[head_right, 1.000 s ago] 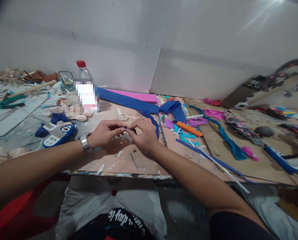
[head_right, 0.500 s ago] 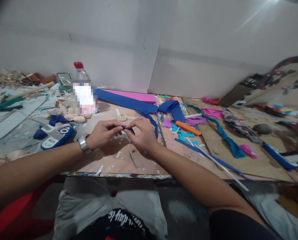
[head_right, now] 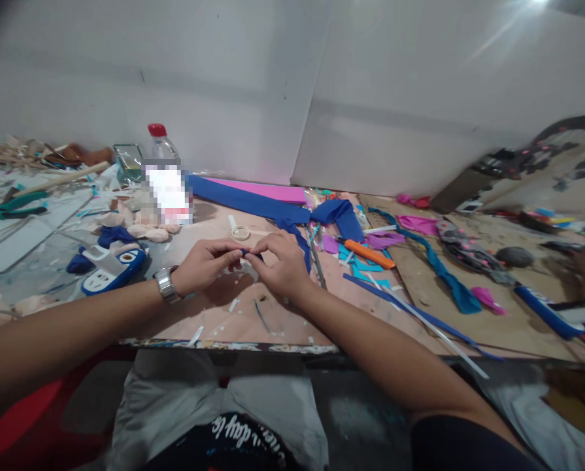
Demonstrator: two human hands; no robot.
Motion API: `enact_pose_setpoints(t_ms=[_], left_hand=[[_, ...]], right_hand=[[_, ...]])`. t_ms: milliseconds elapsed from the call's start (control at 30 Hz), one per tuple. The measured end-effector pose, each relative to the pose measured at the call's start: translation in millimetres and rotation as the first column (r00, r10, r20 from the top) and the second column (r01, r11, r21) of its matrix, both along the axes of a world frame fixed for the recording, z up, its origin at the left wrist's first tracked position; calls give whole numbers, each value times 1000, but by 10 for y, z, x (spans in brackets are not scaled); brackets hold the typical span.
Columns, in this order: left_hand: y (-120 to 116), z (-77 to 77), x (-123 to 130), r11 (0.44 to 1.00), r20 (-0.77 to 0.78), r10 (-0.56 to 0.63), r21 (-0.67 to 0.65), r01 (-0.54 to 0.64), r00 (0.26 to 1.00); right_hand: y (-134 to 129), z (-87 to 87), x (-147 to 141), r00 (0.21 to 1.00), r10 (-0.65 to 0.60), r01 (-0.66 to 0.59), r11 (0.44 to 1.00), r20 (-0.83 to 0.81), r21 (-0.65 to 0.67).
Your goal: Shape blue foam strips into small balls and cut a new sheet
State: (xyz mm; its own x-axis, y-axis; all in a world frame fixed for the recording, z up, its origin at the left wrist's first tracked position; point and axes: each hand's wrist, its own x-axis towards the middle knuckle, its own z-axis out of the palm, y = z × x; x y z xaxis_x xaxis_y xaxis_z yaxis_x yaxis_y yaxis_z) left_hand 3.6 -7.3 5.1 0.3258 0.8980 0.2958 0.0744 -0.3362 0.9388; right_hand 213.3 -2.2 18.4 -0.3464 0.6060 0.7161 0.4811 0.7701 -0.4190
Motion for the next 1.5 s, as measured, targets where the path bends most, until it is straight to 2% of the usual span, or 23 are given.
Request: enact_pose_setpoints(t_ms=[200,333,500,833,1100,1500], left_hand=[[-33,35,23,1000,-11,-4,-15,4,1000],[-37,55,23,1000,-52,-8,27,10,999],[-36,82,12,998,-70,-26,53,29,997],[-35,49,31,998,7,-9,-59,9,1000],[-40,77,25,1000,-14,-1,15,1,1000],[-14,41,20,1000,-22,7,-22,-8,1000]], right_hand=[[-17,36,-5,1000,1,-1,1000,23,-6],[-18,43,-4,997,37,-36,999,66,-16],[-16,24,0,998,10,-10,1000,60,3],[-31,51,-9,999,26,-26,1000,31,5],[-5,20,2,995,75,-75,997,58,-14],[-22,58,-13,996,35,-34,999,78,-22]])
